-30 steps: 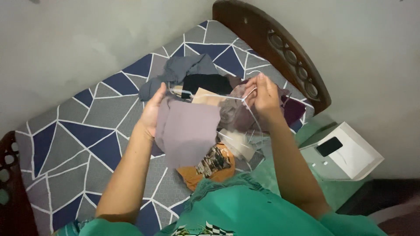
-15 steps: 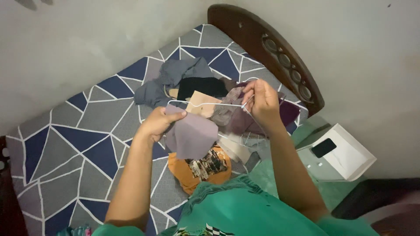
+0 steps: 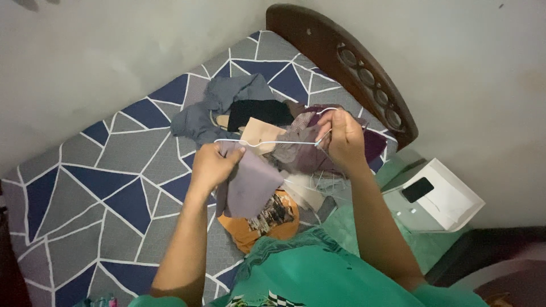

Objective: The person picks up pieces of clothing from a bed, places them onto hangers, and hangs the hangers on a clothes rack.

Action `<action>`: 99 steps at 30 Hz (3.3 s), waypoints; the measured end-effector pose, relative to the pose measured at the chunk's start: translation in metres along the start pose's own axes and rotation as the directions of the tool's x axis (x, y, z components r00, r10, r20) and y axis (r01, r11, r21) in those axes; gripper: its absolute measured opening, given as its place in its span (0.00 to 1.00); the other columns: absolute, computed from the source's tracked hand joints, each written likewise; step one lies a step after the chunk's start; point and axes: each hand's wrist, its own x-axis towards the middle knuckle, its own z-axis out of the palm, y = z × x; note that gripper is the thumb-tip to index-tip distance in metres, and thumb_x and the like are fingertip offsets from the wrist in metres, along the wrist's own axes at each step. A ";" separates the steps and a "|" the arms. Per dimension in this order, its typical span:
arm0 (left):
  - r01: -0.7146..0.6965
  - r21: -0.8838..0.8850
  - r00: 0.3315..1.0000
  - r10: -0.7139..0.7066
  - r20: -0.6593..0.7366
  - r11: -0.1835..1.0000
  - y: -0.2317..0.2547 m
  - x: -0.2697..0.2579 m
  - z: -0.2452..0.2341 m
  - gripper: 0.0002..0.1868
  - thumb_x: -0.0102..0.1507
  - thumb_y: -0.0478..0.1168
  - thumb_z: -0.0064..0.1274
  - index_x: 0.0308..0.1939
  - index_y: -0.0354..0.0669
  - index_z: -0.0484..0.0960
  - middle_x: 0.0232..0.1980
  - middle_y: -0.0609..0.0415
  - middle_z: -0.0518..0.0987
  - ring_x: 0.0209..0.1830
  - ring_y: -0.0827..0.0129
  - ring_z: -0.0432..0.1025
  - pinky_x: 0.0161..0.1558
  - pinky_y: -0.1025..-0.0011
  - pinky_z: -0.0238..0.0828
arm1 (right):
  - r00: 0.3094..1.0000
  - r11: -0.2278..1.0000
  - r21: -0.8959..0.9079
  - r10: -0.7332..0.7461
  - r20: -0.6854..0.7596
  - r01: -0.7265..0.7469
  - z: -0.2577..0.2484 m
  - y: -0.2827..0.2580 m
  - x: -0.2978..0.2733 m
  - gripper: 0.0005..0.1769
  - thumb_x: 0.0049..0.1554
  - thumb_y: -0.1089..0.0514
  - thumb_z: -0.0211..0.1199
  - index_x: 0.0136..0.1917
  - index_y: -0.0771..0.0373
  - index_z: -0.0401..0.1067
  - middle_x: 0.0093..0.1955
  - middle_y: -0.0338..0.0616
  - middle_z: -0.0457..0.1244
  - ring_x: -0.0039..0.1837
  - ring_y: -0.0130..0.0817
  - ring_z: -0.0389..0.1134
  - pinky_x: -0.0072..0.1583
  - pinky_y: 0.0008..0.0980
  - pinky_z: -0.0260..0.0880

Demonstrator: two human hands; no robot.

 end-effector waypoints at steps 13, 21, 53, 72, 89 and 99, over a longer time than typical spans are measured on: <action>-0.226 -0.177 0.949 0.258 0.182 0.958 -0.019 -0.016 0.007 0.21 0.52 0.39 0.69 0.48 0.38 0.83 0.35 0.52 0.86 0.31 0.74 0.79 0.35 0.72 0.75 | 0.991 0.991 -0.119 -0.077 -0.110 0.064 -0.012 -0.004 0.003 0.23 0.74 0.49 0.40 0.48 0.67 0.68 0.30 0.40 0.62 0.30 0.22 0.60 0.35 0.22 0.60; -0.011 -0.743 0.980 0.154 0.124 0.670 -0.044 -0.013 0.037 0.12 0.60 0.34 0.64 0.47 0.36 0.83 0.39 0.55 0.84 0.36 0.78 0.76 0.39 0.77 0.75 | 0.975 0.972 -0.173 -0.182 -0.130 0.158 -0.026 -0.029 0.004 0.23 0.75 0.50 0.40 0.49 0.68 0.68 0.32 0.39 0.61 0.32 0.21 0.59 0.37 0.22 0.60; -0.672 -0.131 0.713 0.685 0.149 0.729 0.045 -0.028 0.019 0.24 0.57 0.41 0.64 0.57 0.43 0.81 0.47 0.46 0.81 0.47 0.54 0.76 0.48 0.62 0.73 | 0.979 0.935 -0.297 -0.169 0.110 0.195 0.019 -0.024 -0.011 0.20 0.69 0.55 0.48 0.44 0.66 0.75 0.33 0.38 0.65 0.34 0.21 0.65 0.38 0.25 0.65; -0.325 -0.108 0.946 0.324 -0.025 0.940 -0.045 0.007 0.057 0.09 0.66 0.38 0.53 0.48 0.40 0.82 0.32 0.45 0.79 0.27 0.59 0.75 0.33 0.66 0.71 | 0.970 0.984 -0.125 0.095 -0.225 -0.126 -0.025 0.080 0.004 0.06 0.67 0.60 0.58 0.53 0.65 0.72 0.39 0.38 0.66 0.38 0.25 0.66 0.41 0.26 0.65; -0.292 -0.129 0.932 0.251 -0.261 0.948 -0.115 0.058 0.174 0.09 0.66 0.34 0.54 0.50 0.38 0.83 0.42 0.48 0.83 0.39 0.67 0.78 0.42 0.72 0.73 | 0.652 0.544 -0.838 0.626 0.428 0.028 -0.024 0.472 -0.020 0.27 0.55 0.57 0.57 0.67 0.61 0.63 0.52 0.63 0.67 0.54 0.62 0.69 0.56 0.56 0.67; 0.048 -0.257 0.973 -0.104 -0.208 0.965 -0.143 0.053 0.199 0.10 0.65 0.35 0.54 0.49 0.38 0.85 0.34 0.53 0.80 0.28 0.76 0.70 0.30 0.77 0.66 | 0.650 0.565 -0.812 0.564 0.509 0.146 -0.008 0.553 -0.014 0.27 0.55 0.55 0.59 0.68 0.53 0.64 0.48 0.59 0.69 0.49 0.60 0.70 0.50 0.55 0.69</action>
